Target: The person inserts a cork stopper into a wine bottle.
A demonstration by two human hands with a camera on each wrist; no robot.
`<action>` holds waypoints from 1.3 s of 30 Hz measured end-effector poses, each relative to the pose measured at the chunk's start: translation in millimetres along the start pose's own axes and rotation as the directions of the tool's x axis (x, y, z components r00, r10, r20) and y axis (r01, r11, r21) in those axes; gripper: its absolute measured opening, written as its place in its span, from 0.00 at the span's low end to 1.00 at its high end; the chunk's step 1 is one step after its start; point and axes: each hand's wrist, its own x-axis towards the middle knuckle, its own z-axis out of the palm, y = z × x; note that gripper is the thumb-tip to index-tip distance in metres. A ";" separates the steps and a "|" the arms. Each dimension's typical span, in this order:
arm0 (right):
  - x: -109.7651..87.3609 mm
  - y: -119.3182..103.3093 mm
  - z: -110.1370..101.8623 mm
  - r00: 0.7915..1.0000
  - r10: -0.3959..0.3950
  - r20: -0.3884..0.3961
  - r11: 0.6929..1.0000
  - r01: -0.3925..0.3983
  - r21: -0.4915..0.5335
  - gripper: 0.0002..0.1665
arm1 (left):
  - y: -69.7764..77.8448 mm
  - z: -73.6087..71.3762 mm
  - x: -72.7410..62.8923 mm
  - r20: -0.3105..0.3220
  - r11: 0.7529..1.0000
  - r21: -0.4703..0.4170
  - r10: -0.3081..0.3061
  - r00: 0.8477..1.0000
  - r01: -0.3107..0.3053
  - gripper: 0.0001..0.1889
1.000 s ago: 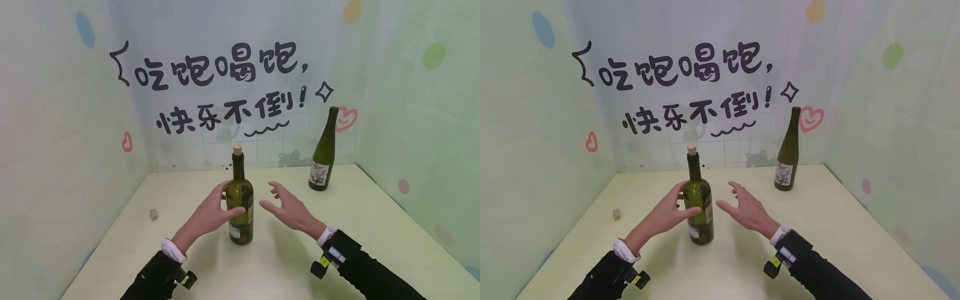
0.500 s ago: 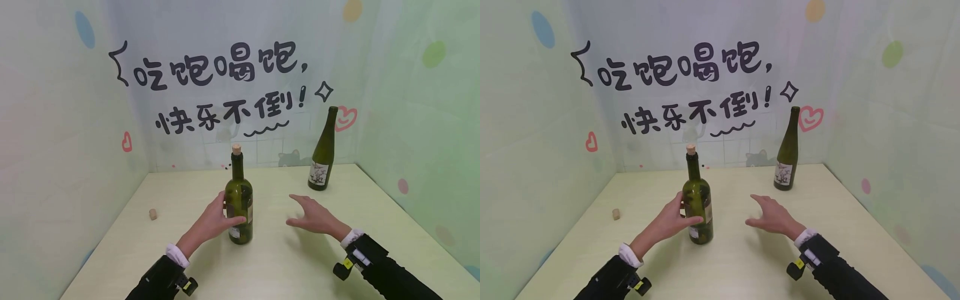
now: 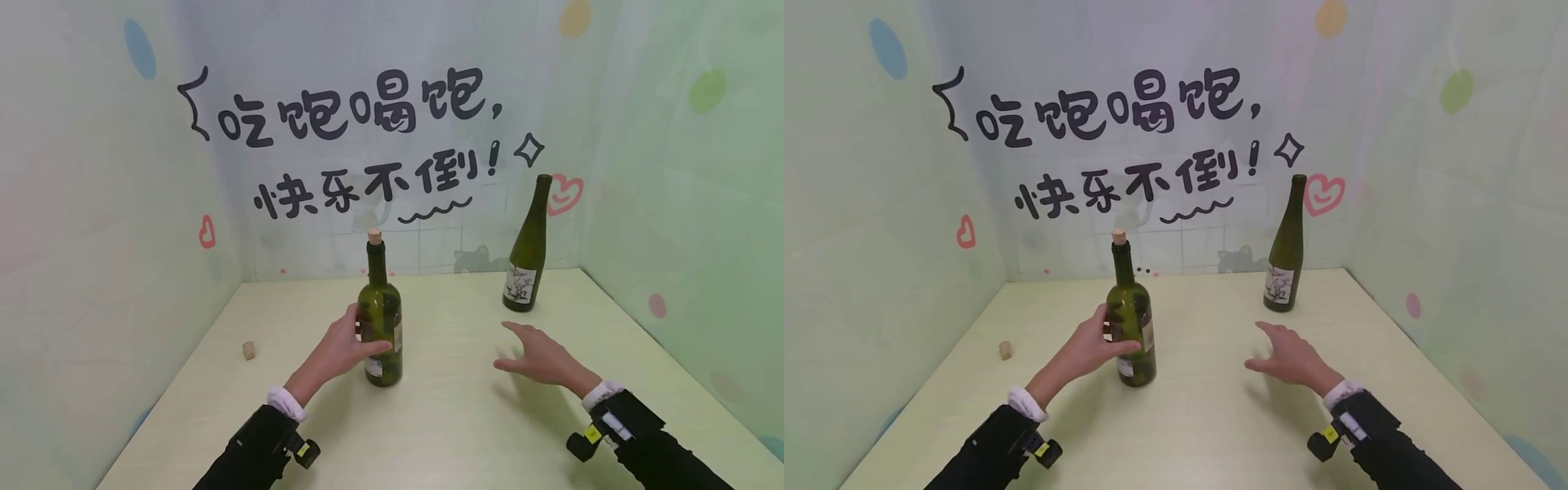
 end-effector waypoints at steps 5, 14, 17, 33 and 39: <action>-3.1 6.3 -4.8 1.000 0.006 -0.031 1.000 -0.006 -0.015 0.51 | -9.8 -5.7 10.2 -0.007 0.999 0.013 -0.036 0.999 0.037 0.49; -9.5 13.8 -11.7 0.998 0.016 -0.055 1.000 -0.016 -0.004 0.50 | -26.1 -24.3 30.6 -0.020 0.994 0.037 -0.103 0.994 0.104 0.50; -11.3 15.7 -13.9 0.998 0.022 -0.052 1.000 -0.022 -0.003 0.52 | -32.7 -31.8 37.5 -0.033 0.990 0.076 -0.116 0.993 0.118 0.50; -16.5 28.2 -23.1 0.998 0.044 -0.053 0.999 -0.044 -0.006 0.55 | -56.3 -69.6 66.9 -0.081 0.963 0.168 -0.199 0.977 0.210 0.51; -19.2 28.6 -23.8 0.997 0.044 -0.063 0.999 -0.044 0.002 0.54 | -66.1 -81.1 75.7 -0.097 0.955 0.188 -0.213 0.972 0.228 0.50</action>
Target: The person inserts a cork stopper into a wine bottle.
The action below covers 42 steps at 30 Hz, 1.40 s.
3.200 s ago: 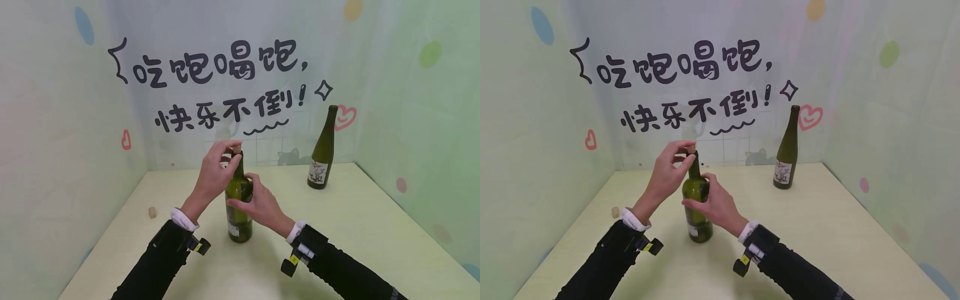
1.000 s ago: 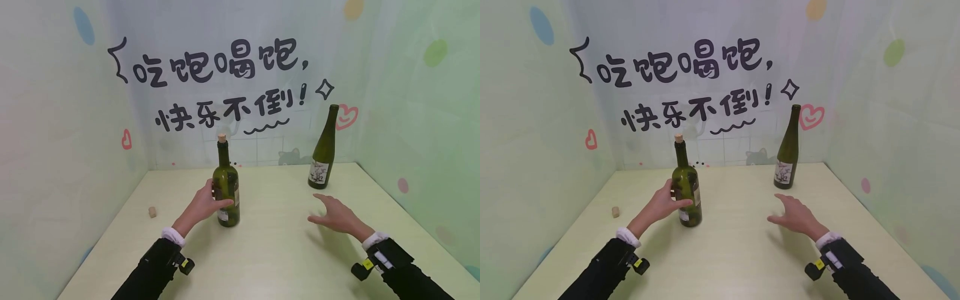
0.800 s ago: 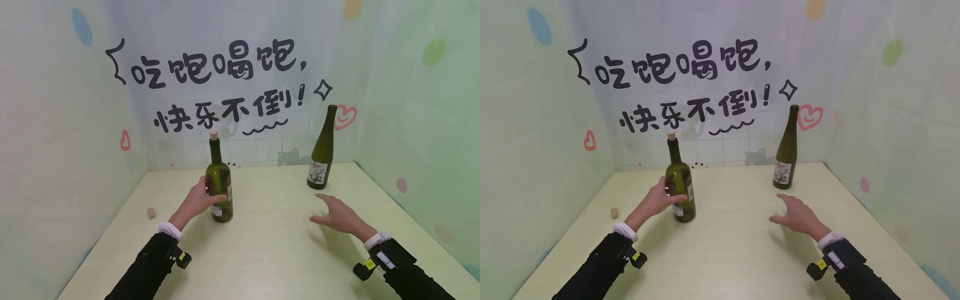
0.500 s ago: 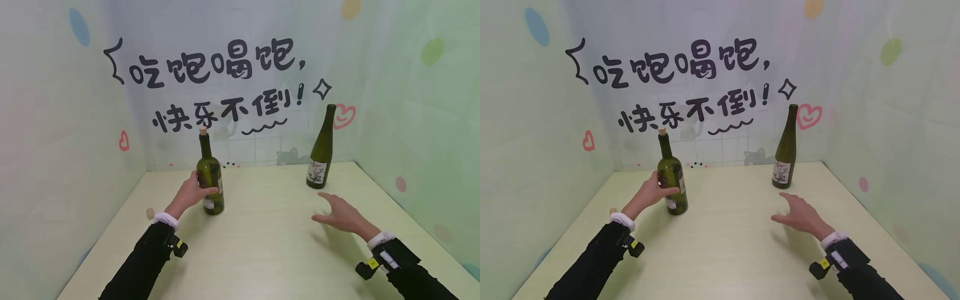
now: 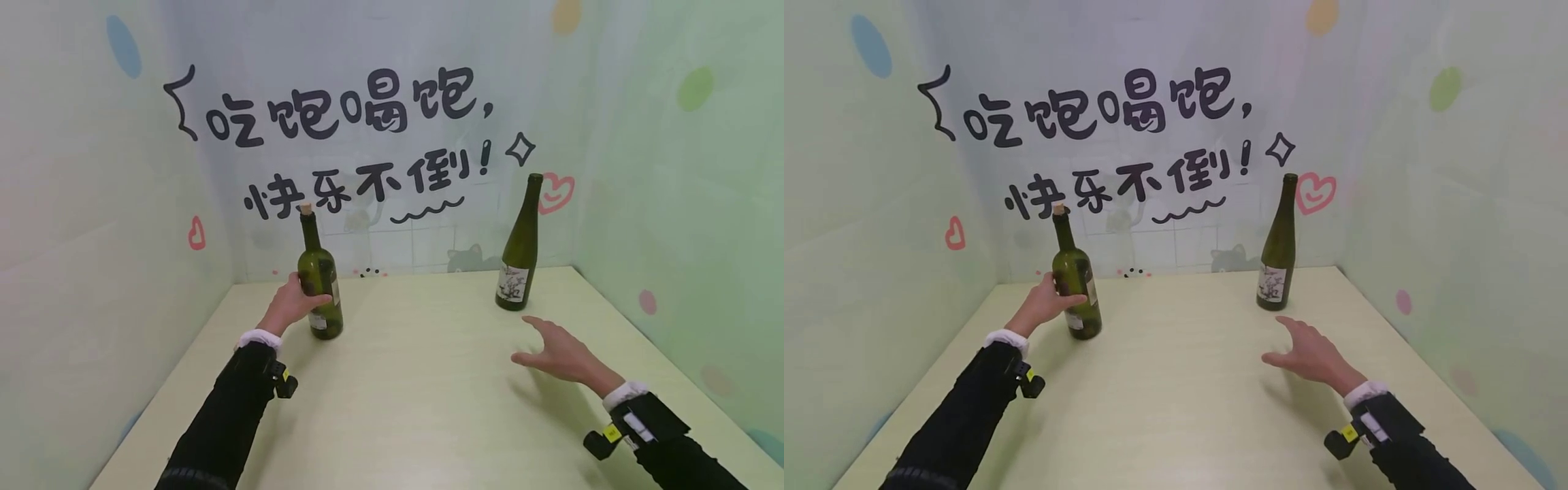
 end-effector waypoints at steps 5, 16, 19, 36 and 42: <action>-0.1 -0.4 1.5 1.000 -0.009 -0.008 1.000 0.009 0.009 0.54 | -13.6 -6.4 8.2 -0.005 0.999 -0.025 -0.036 0.999 0.036 0.49; 2.0 -0.5 5.4 1.000 0.007 0.004 1.000 -0.007 0.029 0.54 | -26.0 -19.0 12.7 -0.069 0.994 0.000 -0.110 0.992 0.110 0.49; 1.8 -0.4 4.5 1.000 0.013 0.002 1.000 -0.013 0.024 0.53 | -30.1 -19.8 15.7 -0.109 0.992 0.000 -0.127 0.986 0.128 0.50; -0.8 2.4 -2.7 0.999 0.035 0.002 0.999 -0.035 0.008 0.52 | -32.7 -6.4 21.1 -0.195 0.988 -0.019 -0.155 0.969 0.154 0.49; -1.3 1.3 -6.3 0.999 0.035 -0.002 0.999 -0.035 0.001 0.52 | -29.2 -7.8 20.4 -0.163 0.985 0.048 -0.159 0.974 0.168 0.49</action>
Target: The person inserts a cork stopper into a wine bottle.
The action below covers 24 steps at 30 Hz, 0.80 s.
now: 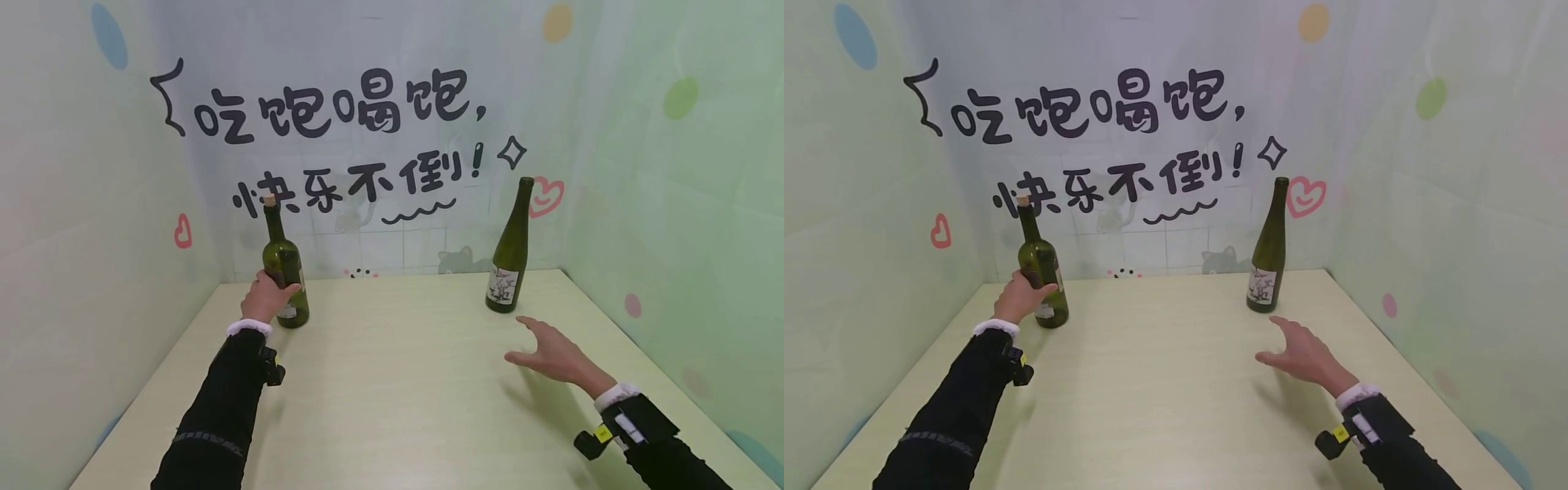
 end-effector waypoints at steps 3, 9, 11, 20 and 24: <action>0.2 -0.2 -0.7 1.000 -0.006 -0.002 1.000 0.006 -0.002 0.52 | -1.2 -1.4 -0.7 0.020 0.998 0.063 0.009 1.000 -0.011 0.49; 3.1 1.0 -3.0 1.000 -0.013 -0.016 1.000 0.013 -0.005 0.52 | -6.9 -11.1 -3.8 0.053 0.987 0.128 0.095 0.994 -0.101 0.49; 5.0 0.0 -3.7 1.000 -0.017 -0.020 1.000 0.017 -0.006 0.51 | -9.5 -17.6 -7.4 0.084 0.982 0.143 0.113 0.990 -0.124 0.48; 8.7 -1.3 -13.3 0.998 -0.027 -0.051 0.999 0.026 -0.026 0.51 | -23.2 -47.7 -23.4 0.184 0.957 0.234 0.127 0.975 -0.169 0.45; 10.1 2.4 -18.4 0.998 -0.010 -0.059 1.000 0.010 -0.007 0.51 | -24.2 -59.9 -30.7 0.190 0.947 0.259 0.142 0.971 -0.190 0.44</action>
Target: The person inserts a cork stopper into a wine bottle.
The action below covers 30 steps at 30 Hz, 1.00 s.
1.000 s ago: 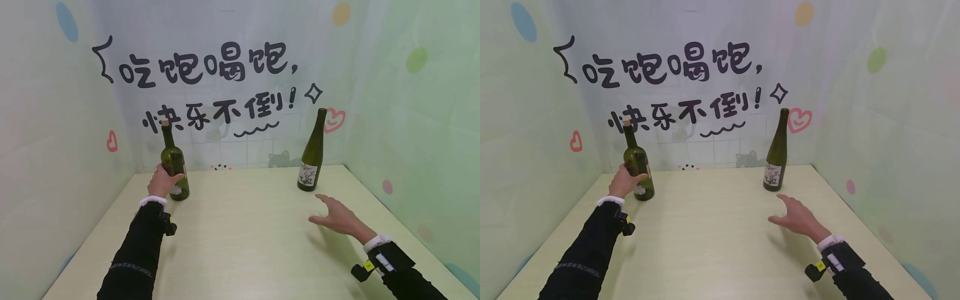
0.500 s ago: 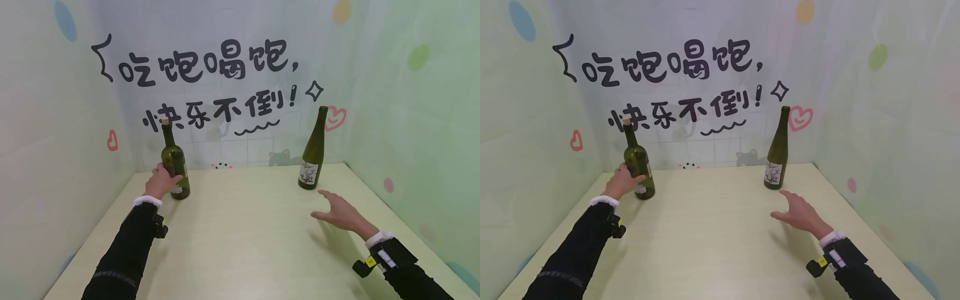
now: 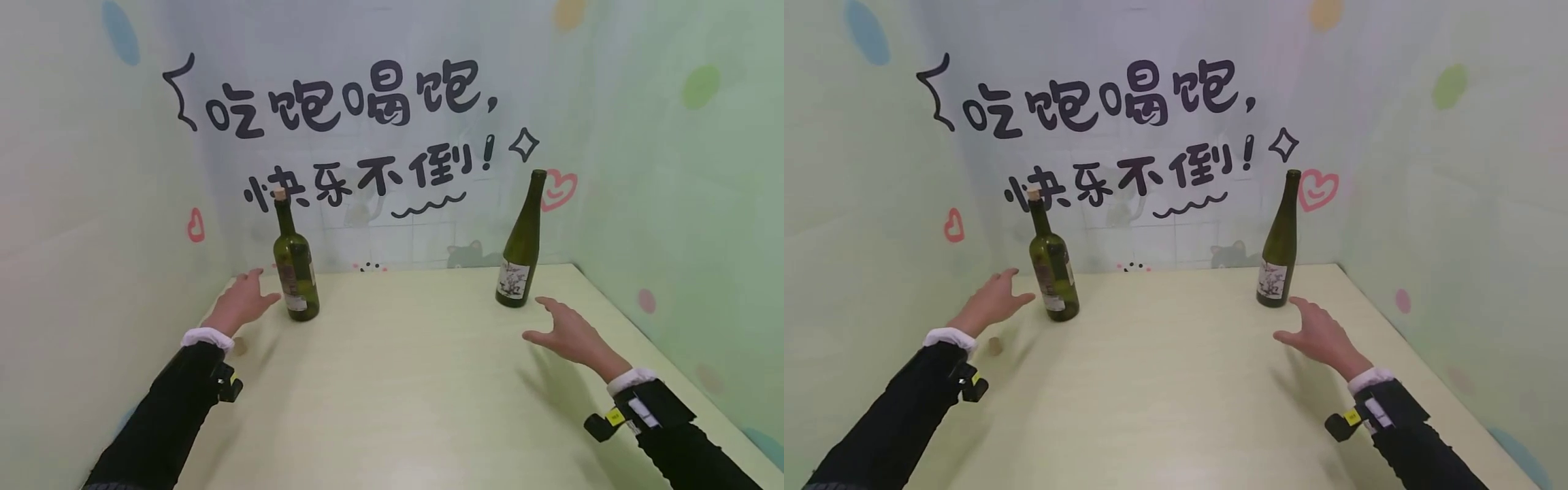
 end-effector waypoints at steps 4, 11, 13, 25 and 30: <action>-0.8 4.8 -5.1 1.000 0.018 -0.006 1.000 -0.018 0.002 0.51 | -1.2 -3.3 -7.4 0.001 0.999 0.011 0.037 0.999 -0.037 0.42; 2.6 11.4 -13.5 1.000 0.022 -0.017 1.000 -0.022 0.005 0.52 | -14.7 -2.2 -19.7 0.001 0.997 0.034 0.066 0.998 -0.066 0.39; 3.8 14.6 -16.2 0.999 0.023 -0.022 1.000 -0.023 0.002 0.52 | -19.5 -2.1 -22.6 0.002 0.997 0.035 0.065 0.998 -0.065 0.38; 8.5 34.1 -20.9 0.998 0.057 -0.016 0.998 -0.057 -0.001 0.52 | -51.6 2.8 -43.3 0.024 0.998 0.051 0.032 0.999 -0.033 0.37; 12.5 38.0 -21.8 0.998 0.067 -0.008 0.998 -0.067 -0.002 0.52 | -61.6 6.0 -50.0 0.016 0.999 0.049 0.016 1.000 -0.017 0.37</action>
